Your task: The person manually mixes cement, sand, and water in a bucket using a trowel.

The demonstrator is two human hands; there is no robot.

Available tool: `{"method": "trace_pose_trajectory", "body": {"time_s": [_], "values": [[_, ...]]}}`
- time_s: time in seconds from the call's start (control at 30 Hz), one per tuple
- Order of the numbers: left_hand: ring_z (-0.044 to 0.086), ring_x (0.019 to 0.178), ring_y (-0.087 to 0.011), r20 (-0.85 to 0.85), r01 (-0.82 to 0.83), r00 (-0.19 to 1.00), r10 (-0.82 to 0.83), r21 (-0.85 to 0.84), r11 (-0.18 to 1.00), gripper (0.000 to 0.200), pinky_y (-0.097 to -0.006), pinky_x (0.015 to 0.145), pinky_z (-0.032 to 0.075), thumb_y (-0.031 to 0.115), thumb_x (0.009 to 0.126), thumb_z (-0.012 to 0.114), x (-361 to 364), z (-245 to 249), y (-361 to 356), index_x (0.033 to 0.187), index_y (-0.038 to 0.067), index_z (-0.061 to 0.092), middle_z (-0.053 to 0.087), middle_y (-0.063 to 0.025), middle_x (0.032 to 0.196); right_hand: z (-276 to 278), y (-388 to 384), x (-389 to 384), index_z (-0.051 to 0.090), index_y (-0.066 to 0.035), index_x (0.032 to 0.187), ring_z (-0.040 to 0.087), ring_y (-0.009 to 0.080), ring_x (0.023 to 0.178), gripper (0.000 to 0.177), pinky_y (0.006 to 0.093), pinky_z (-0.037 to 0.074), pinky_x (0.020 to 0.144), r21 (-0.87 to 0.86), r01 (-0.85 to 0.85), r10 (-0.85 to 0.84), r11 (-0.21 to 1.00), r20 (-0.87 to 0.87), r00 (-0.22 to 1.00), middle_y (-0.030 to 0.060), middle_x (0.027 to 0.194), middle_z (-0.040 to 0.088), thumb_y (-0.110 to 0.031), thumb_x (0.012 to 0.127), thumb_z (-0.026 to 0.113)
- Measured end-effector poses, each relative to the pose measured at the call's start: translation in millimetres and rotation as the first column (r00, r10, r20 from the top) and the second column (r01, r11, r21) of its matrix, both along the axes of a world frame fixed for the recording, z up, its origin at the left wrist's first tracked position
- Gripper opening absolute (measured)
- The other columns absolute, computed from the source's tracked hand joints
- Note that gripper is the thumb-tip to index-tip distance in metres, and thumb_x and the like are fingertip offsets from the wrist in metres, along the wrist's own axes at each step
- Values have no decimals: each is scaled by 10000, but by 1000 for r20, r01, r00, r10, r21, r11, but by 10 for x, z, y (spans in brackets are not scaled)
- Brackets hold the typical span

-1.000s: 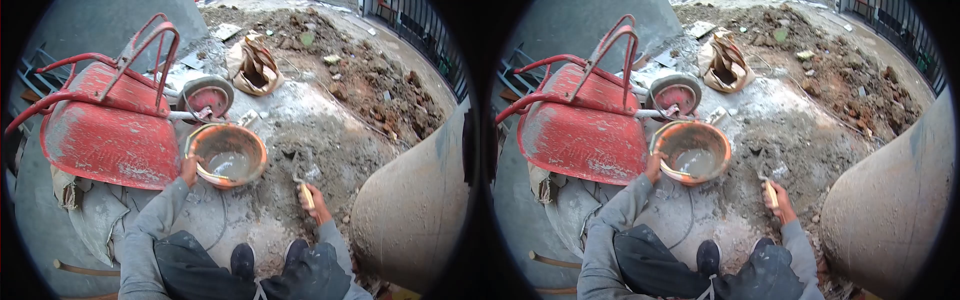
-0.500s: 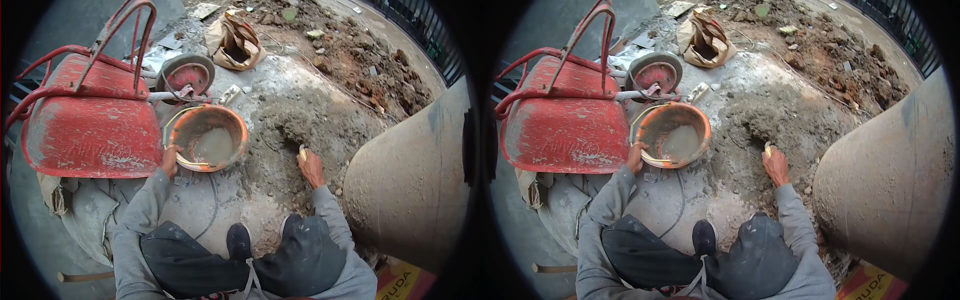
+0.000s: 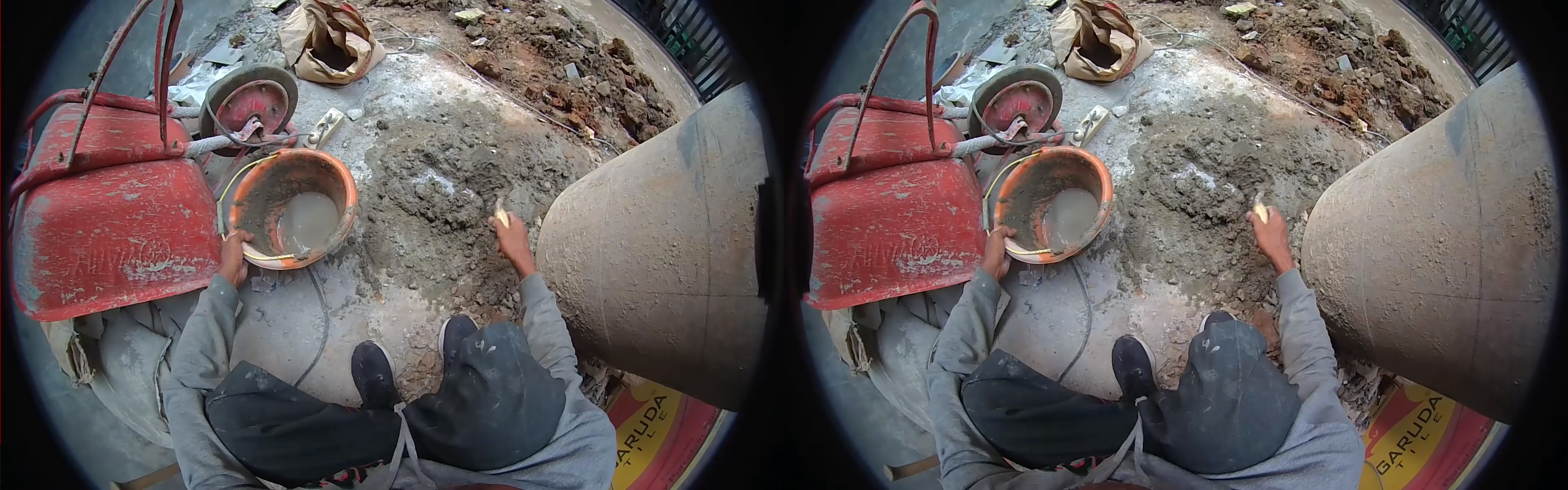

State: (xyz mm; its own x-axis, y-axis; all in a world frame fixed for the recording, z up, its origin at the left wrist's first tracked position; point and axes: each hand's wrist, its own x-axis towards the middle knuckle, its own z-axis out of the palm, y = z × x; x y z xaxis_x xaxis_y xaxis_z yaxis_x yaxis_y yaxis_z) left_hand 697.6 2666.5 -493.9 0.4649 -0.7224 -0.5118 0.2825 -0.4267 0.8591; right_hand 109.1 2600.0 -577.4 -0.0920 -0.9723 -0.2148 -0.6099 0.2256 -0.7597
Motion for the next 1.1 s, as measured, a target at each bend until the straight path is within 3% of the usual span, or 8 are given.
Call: {"method": "trace_pose_trajectory", "body": {"time_s": [0.17, 0.23, 0.27, 0.33, 0.37, 0.43, 0.6, 1.1], "values": [[656, 909, -289, -50, -28, 998, 28, 0, 1000, 283, -381, 875, 542, 28, 786, 578, 209, -251, 133, 1055, -44, 529, 628, -165, 996, -570, -348, -491, 560, -14, 914, 534, 123, 482, 347, 281, 424, 382, 421, 290, -430, 859, 285, 857, 25, 621, 525, -359, 926, 593], [655, 898, -285, -30, -6, 1000, 7, 14, 1000, 255, -381, 857, 544, 30, 790, 577, 266, -329, 168, 1035, -30, 542, 624, -151, 967, -715, -414, -526, 542, -46, 873, 491, 119, 456, 313, 269, 402, 370, 651, -27, -499, 759, 608, 617, 9, 605, 508, -349, 923, 601], [655, 898, -285, -32, 0, 999, 0, 17, 1000, 255, -381, 857, 544, 30, 790, 577, 216, -296, 158, 1035, -30, 542, 624, -151, 967, -550, -402, -314, 520, -66, 855, 465, 106, 444, 302, 261, 397, 369, 657, -108, -437, 746, 606, 665, 4, 594, 484, -349, 928, 596], [650, 878, -279, 27, -51, 998, 49, 55, 997, 227, -378, 842, 542, 27, 792, 571, 102, -150, 93, 1014, -11, 547, 616, -132, 939, -411, -347, 124, 524, -20, 888, 526, 146, 468, 346, 297, 443, 392, 475, -45, -157, 879, 377, 913, 43, 629, 545, -356, 928, 597], [650, 878, -279, 33, -46, 998, 44, 60, 997, 227, -378, 842, 542, 27, 792, 571, 131, -168, 83, 1014, -11, 547, 616, -132, 939, -287, -299, 303, 523, 10, 908, 623, 280, 559, 343, 406, 504, 477, 375, -35, -32, 927, 171, 985, 140, 686, 608, -325, 914, 594], [648, 862, -273, 1, -32, 1000, 32, 40, 999, 224, -379, 837, 541, 28, 800, 561, 216, -232, 52, 1021, -5, 544, 611, -121, 921, -596, -97, 357, 495, 12, 964, 651, 412, 704, 312, 503, 518, 603, -95, -151, 123, 984, -248, 961, 231, 765, 634, -280, 894, 580], [637, 887, -266, -16, 6, 1000, -5, 35, 999, 216, -379, 866, 530, 32, 804, 557, 222, -244, 143, 1015, -4, 536, 606, -125, 943, -58, 460, 435, 439, 8, 1037, 620, 481, 793, 321, 552, 496, 694, -128, -264, 205, 956, -353, 913, 273, 833, 635, -242, 875, 559], [614, 839, -224, 85, 7, 996, -10, 30, 1000, 184, -371, 814, 522, 65, 766, 550, 377, -421, 81, 950, 57, 554, 587, -76, 875, -115, 583, 763, 431, 30, 1021, 613, 493, 701, 332, 569, 486, 638, -99, -331, 298, 939, -253, 921, 304, 743, 619, -249, 887, 551]]}}
